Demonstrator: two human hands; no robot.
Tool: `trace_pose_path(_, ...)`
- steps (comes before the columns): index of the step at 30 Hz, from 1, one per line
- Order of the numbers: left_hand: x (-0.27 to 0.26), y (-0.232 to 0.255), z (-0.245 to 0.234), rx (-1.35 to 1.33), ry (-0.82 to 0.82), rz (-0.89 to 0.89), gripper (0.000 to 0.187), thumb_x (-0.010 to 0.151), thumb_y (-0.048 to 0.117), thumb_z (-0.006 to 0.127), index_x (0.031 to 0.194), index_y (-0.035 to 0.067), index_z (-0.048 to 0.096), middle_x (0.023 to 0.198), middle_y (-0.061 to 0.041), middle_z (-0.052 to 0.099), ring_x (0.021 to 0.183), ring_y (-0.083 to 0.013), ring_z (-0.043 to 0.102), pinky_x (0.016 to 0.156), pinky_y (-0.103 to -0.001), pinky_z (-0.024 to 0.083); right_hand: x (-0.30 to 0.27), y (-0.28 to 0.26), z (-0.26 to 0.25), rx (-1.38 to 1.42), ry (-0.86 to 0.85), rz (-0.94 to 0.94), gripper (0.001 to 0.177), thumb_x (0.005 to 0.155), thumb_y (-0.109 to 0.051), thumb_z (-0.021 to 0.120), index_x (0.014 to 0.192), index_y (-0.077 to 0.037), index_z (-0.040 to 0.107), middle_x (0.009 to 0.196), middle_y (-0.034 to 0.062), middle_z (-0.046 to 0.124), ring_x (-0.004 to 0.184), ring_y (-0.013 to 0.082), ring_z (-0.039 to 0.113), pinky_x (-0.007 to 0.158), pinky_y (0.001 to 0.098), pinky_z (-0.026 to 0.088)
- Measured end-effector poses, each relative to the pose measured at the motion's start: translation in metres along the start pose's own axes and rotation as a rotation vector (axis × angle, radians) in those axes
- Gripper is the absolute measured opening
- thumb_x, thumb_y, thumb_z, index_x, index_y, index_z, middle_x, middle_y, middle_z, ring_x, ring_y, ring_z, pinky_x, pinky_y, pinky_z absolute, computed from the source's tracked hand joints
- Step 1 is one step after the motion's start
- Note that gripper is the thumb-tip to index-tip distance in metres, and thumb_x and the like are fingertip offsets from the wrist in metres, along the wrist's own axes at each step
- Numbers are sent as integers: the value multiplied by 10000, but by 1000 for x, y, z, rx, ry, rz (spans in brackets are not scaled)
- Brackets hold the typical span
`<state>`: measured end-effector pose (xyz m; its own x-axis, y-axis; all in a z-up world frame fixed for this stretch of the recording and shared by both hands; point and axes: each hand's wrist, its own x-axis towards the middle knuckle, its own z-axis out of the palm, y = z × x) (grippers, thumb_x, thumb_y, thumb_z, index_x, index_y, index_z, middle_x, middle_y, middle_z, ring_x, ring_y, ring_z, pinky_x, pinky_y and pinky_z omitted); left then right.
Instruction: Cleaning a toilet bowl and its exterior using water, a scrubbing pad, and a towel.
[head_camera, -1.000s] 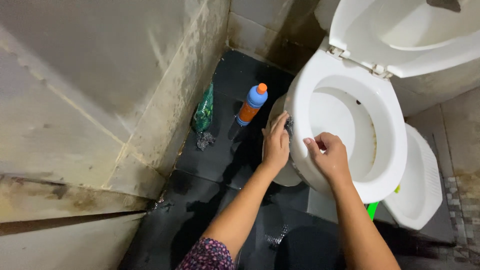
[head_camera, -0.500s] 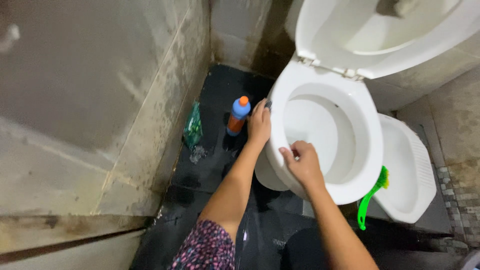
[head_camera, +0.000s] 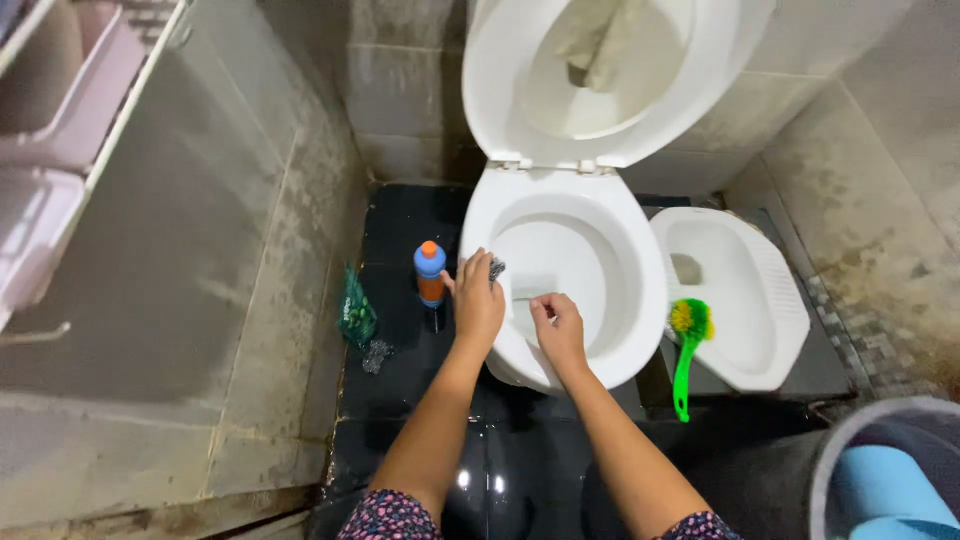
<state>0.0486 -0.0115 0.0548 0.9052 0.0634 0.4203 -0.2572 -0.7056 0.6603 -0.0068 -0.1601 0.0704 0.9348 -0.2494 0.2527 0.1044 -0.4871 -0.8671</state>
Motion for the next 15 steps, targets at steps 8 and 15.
trace_pose_path(8, 23, 12, -21, 265, -221, 48, 605, 867, 213, 683, 1381, -15, 460, 1559, -191, 329, 1444, -464, 258, 1137, -765, 71, -9, 10, -36, -42, 34, 14, 169, 912, -181, 685, 911, -13, 706, 865, 108, 653, 819, 233, 596, 780, 368, 501)
trace_pose_path(15, 70, -38, 9, 169, -110, 127, 489, 834, 132, 641, 1270, -16, 475, 1454, -281, 400, 1360, -479, 364, 1175, -722, 133, -33, -28, -28, -207, -130, -124, 159, 885, -170, 688, 938, -20, 696, 898, 113, 649, 919, 285, 565, 845, 401, 469)
